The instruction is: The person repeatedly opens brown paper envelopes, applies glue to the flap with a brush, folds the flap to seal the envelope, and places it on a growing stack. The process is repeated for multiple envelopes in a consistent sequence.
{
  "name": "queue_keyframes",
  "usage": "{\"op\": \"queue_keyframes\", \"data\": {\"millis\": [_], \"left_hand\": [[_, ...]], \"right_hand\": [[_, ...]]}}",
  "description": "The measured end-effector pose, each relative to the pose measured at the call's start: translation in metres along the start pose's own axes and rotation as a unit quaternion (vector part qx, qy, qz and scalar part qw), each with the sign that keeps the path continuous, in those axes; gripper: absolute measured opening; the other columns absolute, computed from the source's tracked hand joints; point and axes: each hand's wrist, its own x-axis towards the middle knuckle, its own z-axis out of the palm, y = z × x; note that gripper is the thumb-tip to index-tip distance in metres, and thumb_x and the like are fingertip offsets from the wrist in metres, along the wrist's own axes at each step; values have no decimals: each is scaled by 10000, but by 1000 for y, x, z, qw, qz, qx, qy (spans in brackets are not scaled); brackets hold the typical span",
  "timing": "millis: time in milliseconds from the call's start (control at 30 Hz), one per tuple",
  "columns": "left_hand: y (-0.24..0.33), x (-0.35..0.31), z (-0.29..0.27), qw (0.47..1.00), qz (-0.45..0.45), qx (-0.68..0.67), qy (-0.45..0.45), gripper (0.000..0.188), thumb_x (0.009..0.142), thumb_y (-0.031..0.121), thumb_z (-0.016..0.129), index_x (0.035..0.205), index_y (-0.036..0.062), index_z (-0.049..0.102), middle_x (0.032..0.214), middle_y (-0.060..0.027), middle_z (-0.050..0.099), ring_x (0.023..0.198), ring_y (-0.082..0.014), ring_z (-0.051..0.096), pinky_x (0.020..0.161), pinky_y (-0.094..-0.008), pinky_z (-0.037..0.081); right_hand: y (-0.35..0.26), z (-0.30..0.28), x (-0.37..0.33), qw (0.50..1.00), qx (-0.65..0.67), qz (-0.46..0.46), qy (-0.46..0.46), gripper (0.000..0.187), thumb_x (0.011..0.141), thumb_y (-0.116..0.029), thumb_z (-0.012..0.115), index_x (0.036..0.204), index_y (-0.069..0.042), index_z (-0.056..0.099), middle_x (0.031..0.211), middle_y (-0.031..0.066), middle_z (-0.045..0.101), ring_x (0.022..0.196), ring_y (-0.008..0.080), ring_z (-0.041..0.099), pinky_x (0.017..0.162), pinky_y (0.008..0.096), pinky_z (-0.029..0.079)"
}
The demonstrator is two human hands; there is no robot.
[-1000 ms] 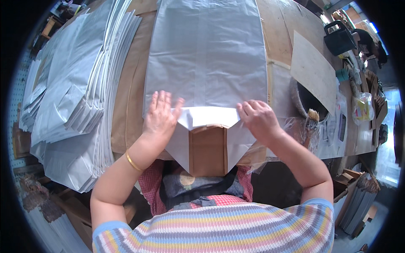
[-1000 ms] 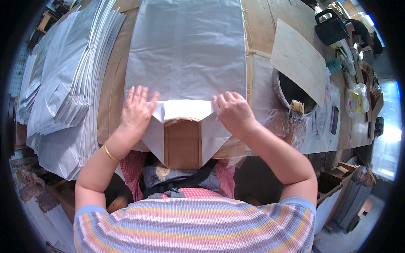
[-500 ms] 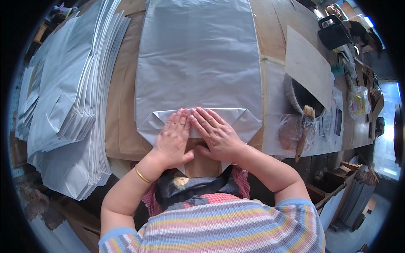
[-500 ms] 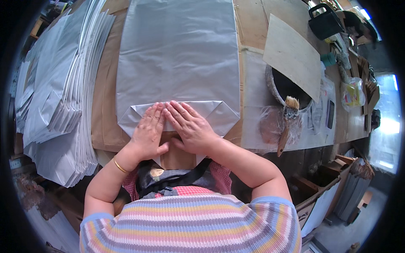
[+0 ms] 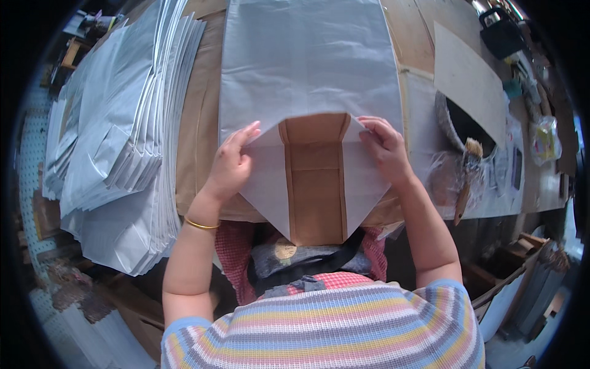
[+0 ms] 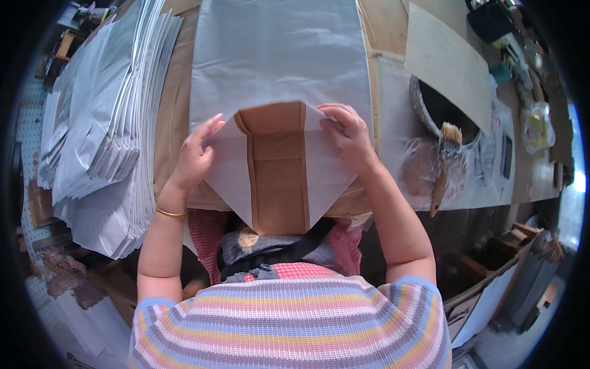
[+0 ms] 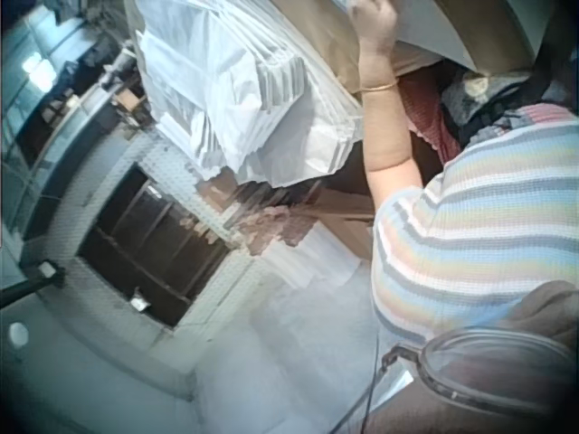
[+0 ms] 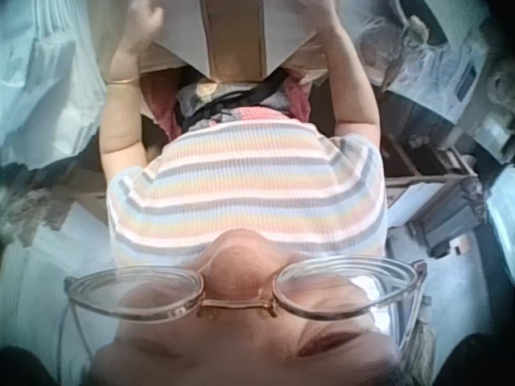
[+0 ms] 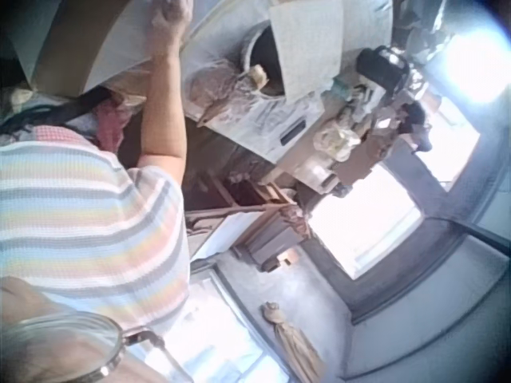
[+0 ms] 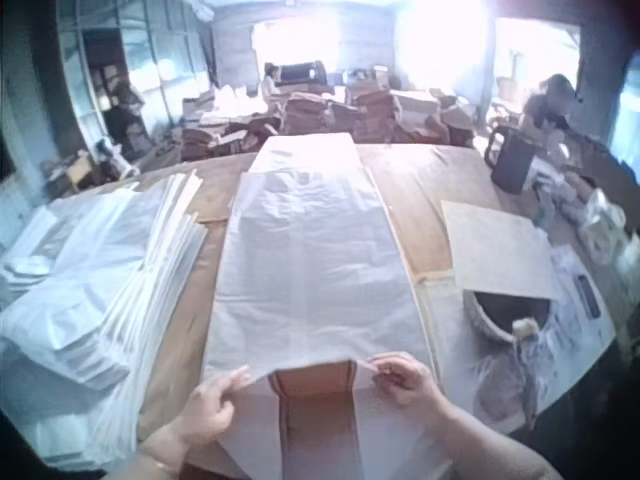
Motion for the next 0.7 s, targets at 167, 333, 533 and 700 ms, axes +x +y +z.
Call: {"op": "queue_keyframes", "data": {"millis": [167,333,533,700], "left_hand": [[35,20,44,980,67,144,120,452,736,127,789,1136,16,609,1049,-168,666,964,-339,641,821,-398,516],[32,22,56,983,61,81,150,320,776,98,778,1056,24,640,922,-136,697,830,-300,675,740,-353,529],[12,20,44,994,10,-16,105,289,780,81,778,1034,9,660,926,-123,713,824,-227,685,756,-319,527],[19,21,51,984,62,94,139,296,781,64,775,1047,12,657,949,-126,712,838,-227,688,762,-321,530]], "right_hand": [[1,6,-1,998,-48,-5,27,217,880,-22,600,1091,14,633,1178,109,630,1103,237,579,949,313,438],[2,9,-3,995,-56,-58,55,198,861,-65,622,1049,-10,657,1103,108,663,1065,283,591,916,356,468],[2,13,-2,991,-74,-75,85,171,827,-73,654,991,-30,677,1074,77,683,1014,283,607,869,367,496],[3,14,-2,989,-87,-78,90,176,817,-76,664,989,-41,681,1067,64,686,992,274,612,849,366,505]]}}
